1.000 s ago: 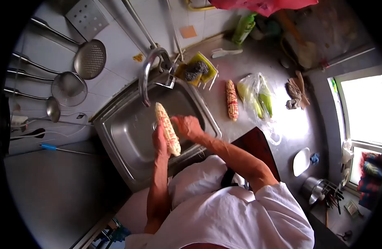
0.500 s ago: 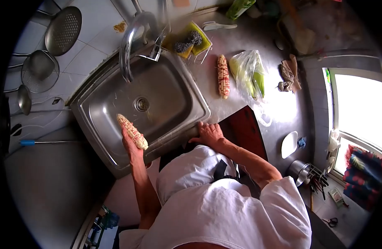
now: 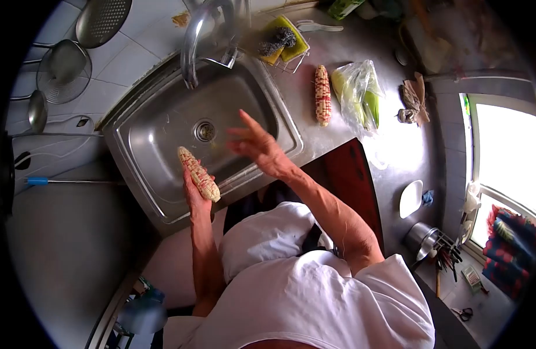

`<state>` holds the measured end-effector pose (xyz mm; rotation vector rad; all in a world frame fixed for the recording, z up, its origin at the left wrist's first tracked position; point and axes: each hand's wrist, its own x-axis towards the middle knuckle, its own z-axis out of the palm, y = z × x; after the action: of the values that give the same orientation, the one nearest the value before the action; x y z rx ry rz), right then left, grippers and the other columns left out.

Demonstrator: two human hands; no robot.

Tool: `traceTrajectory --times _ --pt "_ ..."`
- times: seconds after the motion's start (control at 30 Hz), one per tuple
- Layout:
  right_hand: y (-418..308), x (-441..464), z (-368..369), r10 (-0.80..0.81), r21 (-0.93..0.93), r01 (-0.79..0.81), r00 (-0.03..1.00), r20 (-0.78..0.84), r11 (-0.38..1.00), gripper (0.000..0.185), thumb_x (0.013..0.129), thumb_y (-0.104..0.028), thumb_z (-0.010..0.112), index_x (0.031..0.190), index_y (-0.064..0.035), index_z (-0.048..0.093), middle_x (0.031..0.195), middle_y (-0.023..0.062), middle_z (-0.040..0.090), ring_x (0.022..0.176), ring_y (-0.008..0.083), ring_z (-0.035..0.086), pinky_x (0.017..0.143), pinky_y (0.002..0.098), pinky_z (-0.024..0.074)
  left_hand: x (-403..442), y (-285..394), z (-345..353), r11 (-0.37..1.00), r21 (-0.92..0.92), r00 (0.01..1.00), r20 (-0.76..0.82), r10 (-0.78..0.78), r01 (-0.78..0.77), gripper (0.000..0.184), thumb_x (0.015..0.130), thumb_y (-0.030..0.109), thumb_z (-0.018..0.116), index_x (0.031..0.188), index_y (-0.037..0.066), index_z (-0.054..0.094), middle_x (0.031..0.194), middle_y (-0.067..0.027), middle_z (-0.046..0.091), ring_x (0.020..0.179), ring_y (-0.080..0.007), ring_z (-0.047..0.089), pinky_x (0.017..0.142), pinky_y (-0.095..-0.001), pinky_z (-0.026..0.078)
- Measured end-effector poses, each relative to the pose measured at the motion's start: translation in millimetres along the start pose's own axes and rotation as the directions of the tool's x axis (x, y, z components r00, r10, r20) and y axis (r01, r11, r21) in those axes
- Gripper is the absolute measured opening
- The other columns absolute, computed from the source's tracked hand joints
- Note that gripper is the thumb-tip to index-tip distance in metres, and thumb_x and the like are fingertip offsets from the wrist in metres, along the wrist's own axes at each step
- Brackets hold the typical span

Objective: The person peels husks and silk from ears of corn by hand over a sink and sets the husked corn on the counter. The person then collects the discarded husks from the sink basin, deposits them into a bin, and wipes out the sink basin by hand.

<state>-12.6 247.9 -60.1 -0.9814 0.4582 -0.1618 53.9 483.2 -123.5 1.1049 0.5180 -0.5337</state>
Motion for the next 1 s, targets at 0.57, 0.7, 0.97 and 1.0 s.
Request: traceTrajectory --times 0.57,0.7,0.97,1.0 --pt "20.0 -21.5 51.6 0.575 -0.472 -0.404 0.758 0.307 0.784 0.052 0.092 -0.052 0.063 0.091 -0.0004 0.065 0.088 0.0100 0.070 0.079 0.0169 0.069 0.065 0.0317 0.0533 -13.5 18.2 66.0 0.944 -0.296 0.911 0.413 -0.009 0.143 0.053 0.101 0.052 0.050 0.122 0.004 0.060 0.082 -0.0067 0.062 0.084 -0.0226 0.066 0.085 -0.0391 0.054" --pt "7.9 -23.0 52.2 0.639 -0.238 -0.617 0.582 0.503 0.750 0.043 0.092 -0.047 0.067 0.089 -0.0038 0.065 0.077 0.0084 0.068 0.060 0.0174 0.067 0.056 0.0295 0.0544 -2.5 56.7 77.7 0.818 -0.416 0.756 0.653 -0.035 0.397 0.040 0.101 0.049 0.052 0.086 0.013 0.055 0.067 0.0010 0.041 0.059 -0.0133 0.038 0.059 -0.0331 0.037" --pt "-18.2 -33.3 38.9 0.086 -0.939 0.280 0.949 0.302 0.201 0.047 0.085 -0.047 0.071 0.100 -0.0021 0.065 0.084 0.0218 0.072 0.075 0.0376 0.072 0.071 0.0488 0.0581 113.6 100.2 8.1 0.581 -0.764 0.937 0.350 0.007 0.281 0.028 0.102 0.025 0.057 0.077 0.012 0.050 0.057 0.0030 0.039 0.047 -0.0123 0.041 0.053 -0.0270 0.042" --pt "-37.3 -37.0 45.6 0.250 -0.990 0.085 0.962 0.112 0.117 0.050 0.082 -0.045 0.073 0.107 -0.0030 0.063 0.091 0.0257 0.071 0.086 0.0431 0.070 0.078 0.0545 0.0549 122.9 113.1 -13.4 0.665 -0.724 0.946 0.314 0.083 0.182 0.024 0.102 0.021 0.056 0.081 0.010 0.055 0.059 0.0014 0.044 0.049 -0.0130 0.046 0.054 -0.0275 0.045"
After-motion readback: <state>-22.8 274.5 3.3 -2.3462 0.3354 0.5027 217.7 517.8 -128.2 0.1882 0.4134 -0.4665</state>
